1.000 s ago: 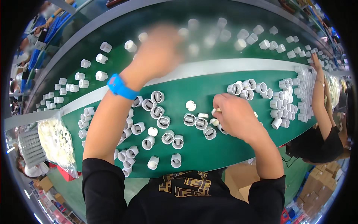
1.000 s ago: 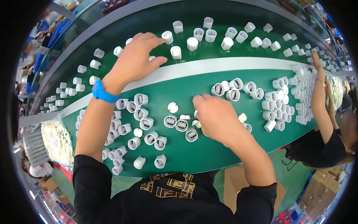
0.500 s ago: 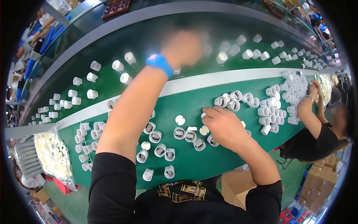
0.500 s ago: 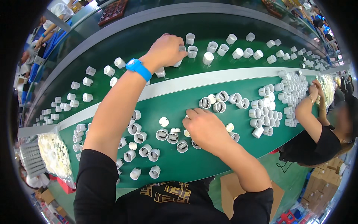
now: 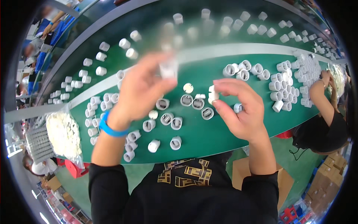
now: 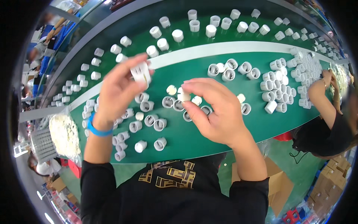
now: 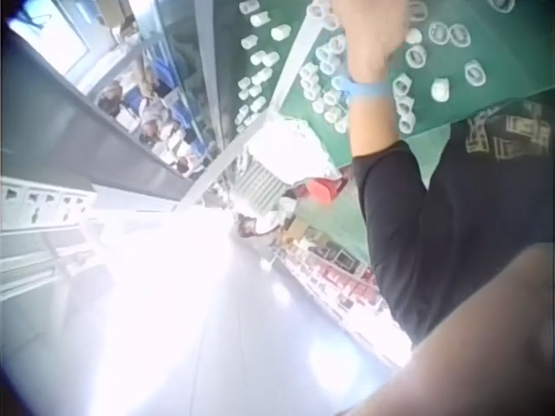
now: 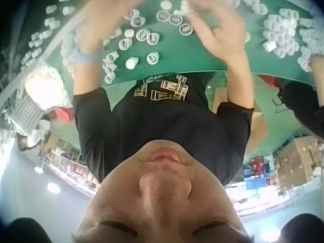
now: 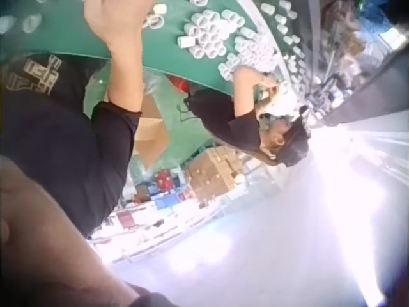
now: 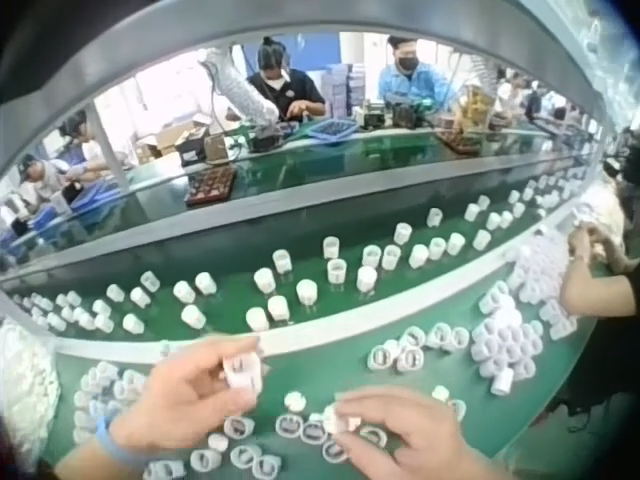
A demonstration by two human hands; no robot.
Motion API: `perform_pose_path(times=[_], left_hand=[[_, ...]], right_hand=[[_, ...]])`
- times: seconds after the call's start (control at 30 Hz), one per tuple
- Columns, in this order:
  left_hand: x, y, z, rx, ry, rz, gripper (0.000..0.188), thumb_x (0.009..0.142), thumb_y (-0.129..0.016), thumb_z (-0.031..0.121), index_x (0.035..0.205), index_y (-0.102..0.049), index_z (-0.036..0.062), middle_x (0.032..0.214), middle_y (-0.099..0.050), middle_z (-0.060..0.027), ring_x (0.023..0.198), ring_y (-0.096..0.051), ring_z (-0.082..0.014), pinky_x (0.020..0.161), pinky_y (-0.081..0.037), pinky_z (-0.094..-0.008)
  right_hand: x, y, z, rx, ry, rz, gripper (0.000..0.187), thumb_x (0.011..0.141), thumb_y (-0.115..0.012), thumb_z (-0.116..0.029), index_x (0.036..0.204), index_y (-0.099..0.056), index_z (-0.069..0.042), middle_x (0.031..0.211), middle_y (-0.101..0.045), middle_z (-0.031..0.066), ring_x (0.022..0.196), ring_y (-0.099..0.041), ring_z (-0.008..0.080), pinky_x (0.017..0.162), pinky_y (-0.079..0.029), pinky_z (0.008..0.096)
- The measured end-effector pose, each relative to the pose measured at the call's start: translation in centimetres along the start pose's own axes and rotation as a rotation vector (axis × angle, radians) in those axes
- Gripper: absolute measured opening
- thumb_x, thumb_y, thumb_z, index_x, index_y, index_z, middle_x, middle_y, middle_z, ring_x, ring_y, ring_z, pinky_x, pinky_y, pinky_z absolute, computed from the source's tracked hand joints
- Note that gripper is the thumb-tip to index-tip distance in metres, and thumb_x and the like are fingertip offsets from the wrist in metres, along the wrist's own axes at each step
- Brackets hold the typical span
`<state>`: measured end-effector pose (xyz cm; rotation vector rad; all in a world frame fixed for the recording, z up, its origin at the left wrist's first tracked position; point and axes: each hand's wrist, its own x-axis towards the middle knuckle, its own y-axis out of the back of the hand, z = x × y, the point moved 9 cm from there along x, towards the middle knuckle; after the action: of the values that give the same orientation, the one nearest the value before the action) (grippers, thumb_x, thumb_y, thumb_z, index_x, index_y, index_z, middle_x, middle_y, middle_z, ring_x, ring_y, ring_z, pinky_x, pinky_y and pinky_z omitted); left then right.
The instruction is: The person assembles small white plastic components by hand, inserting an inner component into a cylindrical shell.
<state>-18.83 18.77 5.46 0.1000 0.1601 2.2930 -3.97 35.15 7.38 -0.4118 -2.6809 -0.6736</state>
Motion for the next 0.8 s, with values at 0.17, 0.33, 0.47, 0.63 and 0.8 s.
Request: perform_pose_path(times=[0.17,0.33,0.47,0.63,0.8], left_hand=[[-8.9,-3.1,-0.3,-0.111,-0.059,0.141,0.063,0.086,-0.073,-0.01,0.145,-0.054,0.0017,0.133,-0.059,-0.0117,0.118,-0.064,-0.0212,0.101,-0.057,-0.0343],[-11.3,-4.3,-0.2,-0.02,-0.207,0.211,0.054,0.081,-0.078,-0.008,0.131,-0.061,0.0019,0.125,-0.062,-0.0131,0.114,-0.065,-0.0213,0.096,-0.06,-0.0329],[-12.0,-4.8,0.2,0.007,-0.232,0.15,0.05,0.082,-0.078,-0.006,0.129,-0.063,0.0014,0.125,-0.061,-0.0129,0.113,-0.066,-0.021,0.094,-0.06,-0.033],[-12.4,-5.2,0.1,-0.057,-0.18,0.069,0.05,0.085,-0.074,-0.007,0.132,-0.058,-0.0025,0.129,-0.059,-0.0165,0.12,-0.063,-0.0256,0.098,-0.056,-0.037],[-12.6,-5.5,-0.3,-0.153,-0.132,0.072,0.049,0.089,-0.073,-0.005,0.134,-0.056,-0.0029,0.129,-0.06,-0.0153,0.119,-0.063,-0.0245,0.099,-0.056,-0.0369]], right_hand=[[-1.6,-1.8,-3.8,0.003,0.058,-0.004,0.041,0.077,-0.082,0.002,0.116,-0.07,-0.001,0.116,-0.074,0.0148,0.101,-0.072,0.0269,0.085,-0.057,0.0349],[-2.6,-3.8,-6.9,-0.069,0.218,-0.078,0.047,0.073,-0.084,0.001,0.119,-0.07,-0.001,0.112,-0.075,0.0119,0.095,-0.073,0.0285,0.083,-0.057,0.0343],[-3.4,-4.4,-7.1,-0.062,0.191,-0.078,0.043,0.076,-0.083,0.001,0.117,-0.073,-0.003,0.102,-0.074,0.0103,0.085,-0.071,0.027,0.075,-0.056,0.0344],[-4.4,-5.2,-8.1,-0.139,0.293,-0.046,0.034,0.079,-0.078,0.003,0.111,-0.076,-0.006,0.088,-0.065,0.0075,0.072,-0.064,0.0232,0.06,-0.051,0.0332],[-4.9,-5.7,-8.1,-0.187,0.323,-0.092,0.036,0.078,-0.078,0.005,0.113,-0.076,-0.004,0.088,-0.066,0.0082,0.071,-0.063,0.0227,0.059,-0.05,0.0319]])
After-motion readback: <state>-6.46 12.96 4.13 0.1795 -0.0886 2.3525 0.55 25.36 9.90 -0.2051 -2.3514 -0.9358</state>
